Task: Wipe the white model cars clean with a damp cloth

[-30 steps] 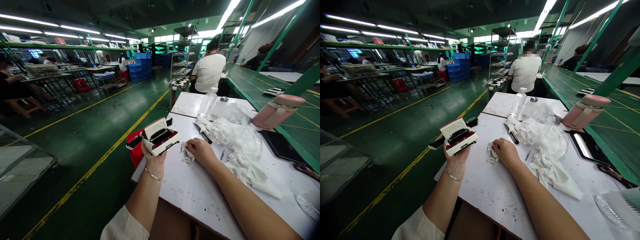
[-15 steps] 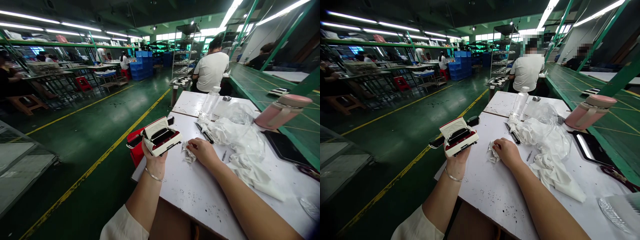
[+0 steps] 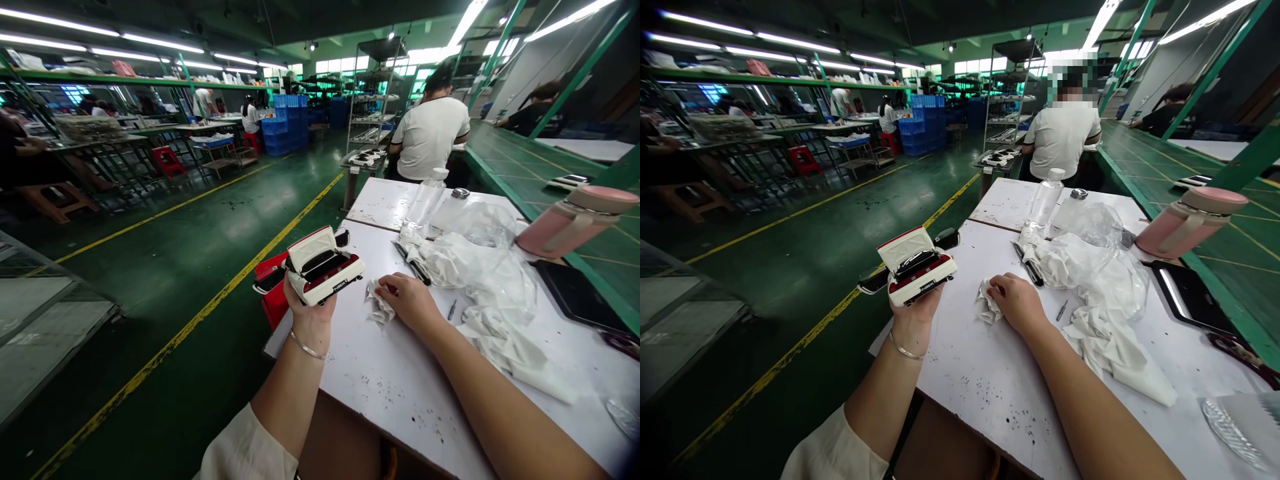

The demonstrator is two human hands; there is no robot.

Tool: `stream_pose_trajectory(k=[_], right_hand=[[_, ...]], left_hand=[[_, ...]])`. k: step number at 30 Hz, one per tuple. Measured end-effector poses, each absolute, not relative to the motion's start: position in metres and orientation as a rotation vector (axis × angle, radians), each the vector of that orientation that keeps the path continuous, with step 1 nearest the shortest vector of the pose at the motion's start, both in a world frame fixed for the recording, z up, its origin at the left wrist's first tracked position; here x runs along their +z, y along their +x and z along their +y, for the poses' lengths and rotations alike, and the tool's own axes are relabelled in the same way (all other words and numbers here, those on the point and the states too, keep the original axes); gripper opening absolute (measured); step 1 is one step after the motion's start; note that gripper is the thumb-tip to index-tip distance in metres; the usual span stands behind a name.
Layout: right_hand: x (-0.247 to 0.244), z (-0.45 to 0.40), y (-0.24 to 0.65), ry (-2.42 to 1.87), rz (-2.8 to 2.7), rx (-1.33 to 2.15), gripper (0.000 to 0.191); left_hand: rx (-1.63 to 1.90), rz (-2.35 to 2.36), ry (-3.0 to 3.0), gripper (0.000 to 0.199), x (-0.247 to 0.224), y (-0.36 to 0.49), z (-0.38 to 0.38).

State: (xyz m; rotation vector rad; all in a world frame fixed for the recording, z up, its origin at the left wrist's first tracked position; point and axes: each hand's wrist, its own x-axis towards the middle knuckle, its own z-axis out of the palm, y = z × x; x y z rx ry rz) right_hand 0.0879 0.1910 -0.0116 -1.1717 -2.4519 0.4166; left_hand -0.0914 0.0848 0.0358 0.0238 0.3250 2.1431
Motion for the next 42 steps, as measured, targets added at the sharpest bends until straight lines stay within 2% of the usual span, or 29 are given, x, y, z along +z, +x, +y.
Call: stream_pose_trajectory(k=[14,26,30,37,40,42], right_hand=[[-0.014,0.192,0.089,-1.168,-2.438,0.424,0.015],[-0.013,0.188,0.086,-1.144,-2.323,0.46,0.012],[0.002,0.188,0.091,-1.192,-2.14,0.419,0.02],[0.074,0.194,0.18,-1.487,-2.001,0.117,0.016],[0.075,0.178,0.226,-1.626,-2.046,0.061,0.017],[0.059,0.164,0.247,-1.693,-2.075,0.059,0.027]], left_hand=[[2.156,0.301,0.025,0.046,0.032,-0.093,0.085],[2.165,0.302,0.069,0.051,0.024,-0.093,0.087],[2.159,0.306,0.029,0.052,0.021,-0.095,0.088],[2.178,0.291,0.183,0.046,0.017,-0.095,0.088],[2.137,0.278,0.248,0.047,0.018,-0.092,0.086],[2.107,0.296,0.254,0.05,0.02,-0.089,0.084]])
